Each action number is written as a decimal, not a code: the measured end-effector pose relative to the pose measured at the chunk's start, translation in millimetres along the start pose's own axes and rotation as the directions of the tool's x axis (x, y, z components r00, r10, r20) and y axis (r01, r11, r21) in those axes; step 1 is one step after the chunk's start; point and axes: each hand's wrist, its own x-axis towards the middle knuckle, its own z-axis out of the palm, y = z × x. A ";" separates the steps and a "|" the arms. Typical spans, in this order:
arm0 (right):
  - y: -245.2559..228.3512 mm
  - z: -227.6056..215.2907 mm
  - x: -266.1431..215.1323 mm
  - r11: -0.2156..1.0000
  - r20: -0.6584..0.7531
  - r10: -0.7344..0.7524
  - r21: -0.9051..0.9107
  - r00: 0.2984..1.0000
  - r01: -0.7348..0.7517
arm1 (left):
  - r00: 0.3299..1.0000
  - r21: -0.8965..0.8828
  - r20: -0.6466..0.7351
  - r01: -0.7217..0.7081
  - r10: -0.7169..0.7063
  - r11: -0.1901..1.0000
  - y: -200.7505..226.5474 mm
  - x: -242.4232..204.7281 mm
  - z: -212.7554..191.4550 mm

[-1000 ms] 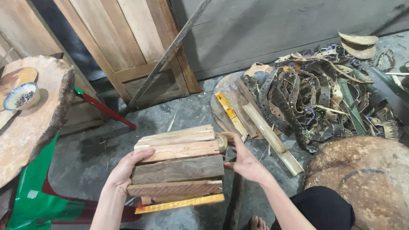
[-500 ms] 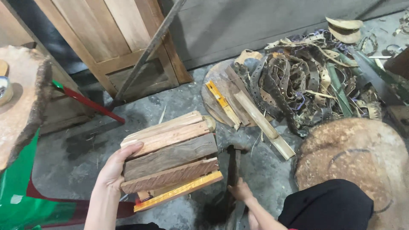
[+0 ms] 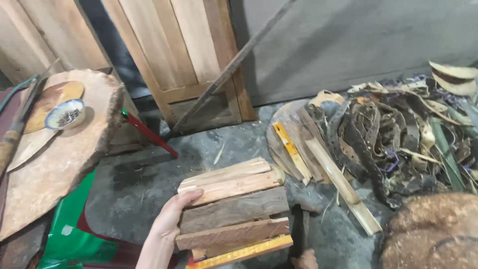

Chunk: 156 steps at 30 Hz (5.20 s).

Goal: The person assembles a small wooden basket by arranging planks into a circular frame and securing them with a hammer. They repeatedly tap the planks to tighten the fit and adjust the structure.

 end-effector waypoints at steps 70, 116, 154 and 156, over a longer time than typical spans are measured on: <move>-19.9 -174.4 125.2 0.546 -0.903 -0.247 0.170 0.352 0.820 | 0.997 0.035 0.002 -0.083 0.083 0.996 -14.0 -10.4 -7.6; -320.4 -473.6 -379.2 -0.051 -0.070 -0.994 -0.398 -0.086 0.916 | 0.878 -0.190 0.448 -0.088 0.167 0.978 -63.0 17.1 12.4; -28.6 -96.9 -65.5 0.958 -0.113 -0.004 0.285 0.994 0.036 | 0.999 0.062 0.044 -0.031 0.029 0.998 -10.3 -4.1 -12.5; -32.2 -124.3 -62.4 0.967 -0.113 -0.050 0.243 0.992 0.077 | 0.998 0.055 0.050 -0.027 0.024 0.998 -5.4 -16.4 -4.4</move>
